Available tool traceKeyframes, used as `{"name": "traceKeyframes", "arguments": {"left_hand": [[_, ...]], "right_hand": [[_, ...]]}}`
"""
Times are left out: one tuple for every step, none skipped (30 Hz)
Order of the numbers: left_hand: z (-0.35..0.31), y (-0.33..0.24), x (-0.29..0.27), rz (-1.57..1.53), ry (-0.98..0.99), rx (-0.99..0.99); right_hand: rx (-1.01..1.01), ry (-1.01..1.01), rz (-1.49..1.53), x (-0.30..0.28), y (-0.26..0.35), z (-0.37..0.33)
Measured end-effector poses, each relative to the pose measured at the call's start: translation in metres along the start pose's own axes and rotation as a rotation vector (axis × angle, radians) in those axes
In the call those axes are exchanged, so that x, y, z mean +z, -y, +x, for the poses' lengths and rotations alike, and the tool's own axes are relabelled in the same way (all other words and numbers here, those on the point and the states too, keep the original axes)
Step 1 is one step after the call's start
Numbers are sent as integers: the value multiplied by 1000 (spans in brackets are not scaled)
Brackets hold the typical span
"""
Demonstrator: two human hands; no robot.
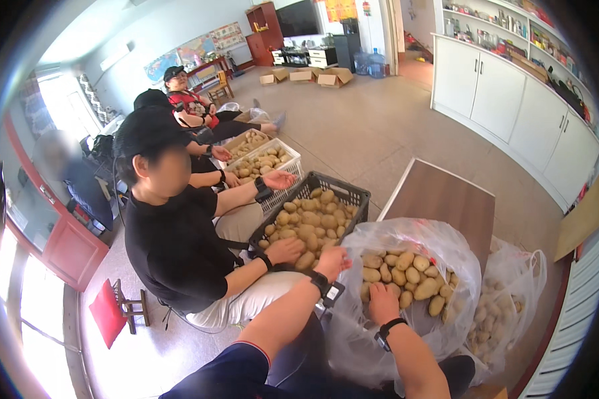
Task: The person sorts potatoes by hand, picking them from a plastic bag and placing them into a plastic crate, while also moving potatoes from the crate back into the bag.
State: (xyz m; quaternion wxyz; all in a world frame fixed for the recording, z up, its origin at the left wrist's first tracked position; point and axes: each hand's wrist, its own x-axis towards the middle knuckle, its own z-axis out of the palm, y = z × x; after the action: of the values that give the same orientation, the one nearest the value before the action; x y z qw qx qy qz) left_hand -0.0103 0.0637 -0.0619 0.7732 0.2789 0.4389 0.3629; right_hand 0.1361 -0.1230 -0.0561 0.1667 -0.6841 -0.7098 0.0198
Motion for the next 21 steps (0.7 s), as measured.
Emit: {"name": "traceKeyframes", "arguments": {"left_hand": [[-5, -2, 3, 0, -1, 15], [-10, -3, 5, 60, 39, -48], [-14, -5, 6, 120, 76, -111], [-17, -5, 6, 121, 76, -102], [-19, -5, 7, 150, 109, -130], [-22, -4, 7, 176, 141, -162], [-23, -3, 9, 173, 139, -163], [-23, -3, 10, 215, 158, -174], [-23, -4, 13, 260, 181, -176], [-23, -5, 15, 261, 185, -173], [-23, -5, 18, 309, 217, -184], [-22, -4, 18, 356, 244, -199], [-22, -3, 18, 355, 243, -200], [-21, -3, 19, 392, 256, -221], [-21, 0, 18, 428, 267, -243], [-21, 2, 18, 427, 266, -244], [-20, 4, 19, 442, 265, -250], [-20, 6, 19, 456, 265, -258], [-21, 8, 19, 454, 264, -259], [-21, 9, 19, 469, 261, -277], [-21, 11, 21, 484, 261, -294]], "right_hand": [[-11, -10, 0, 1, 3, 3], [-1, 14, 0, 1, 4, 4], [8, 39, -1, 1, 7, 5], [16, 37, -6, 2, 10, 7], [12, 33, -6, 4, 12, 9], [15, 48, -12, -2, 20, 9], [20, 64, -17, -5, 25, 8], [20, 69, -17, 1, 23, 8], [-21, 34, -55, 6, 23, 11], [-61, -1, -94, 9, 21, 12], [-60, -4, -97, 12, 19, 11], [-69, 10, -115, 12, 20, 11], [-77, 23, -133, 12, 21, 11], [-76, 24, -133, 11, 21, 11], [-63, 24, -127, 11, 22, 10], [-50, 22, -121, 11, 23, 8], [-51, 23, -121, 10, 23, 7], [-31, 43, -107, 7, 23, 5], [-12, 63, -93, 3, 24, 2], [-12, 65, -93, -1, 25, -2], [4, 80, -95, -7, 26, -7]]}}
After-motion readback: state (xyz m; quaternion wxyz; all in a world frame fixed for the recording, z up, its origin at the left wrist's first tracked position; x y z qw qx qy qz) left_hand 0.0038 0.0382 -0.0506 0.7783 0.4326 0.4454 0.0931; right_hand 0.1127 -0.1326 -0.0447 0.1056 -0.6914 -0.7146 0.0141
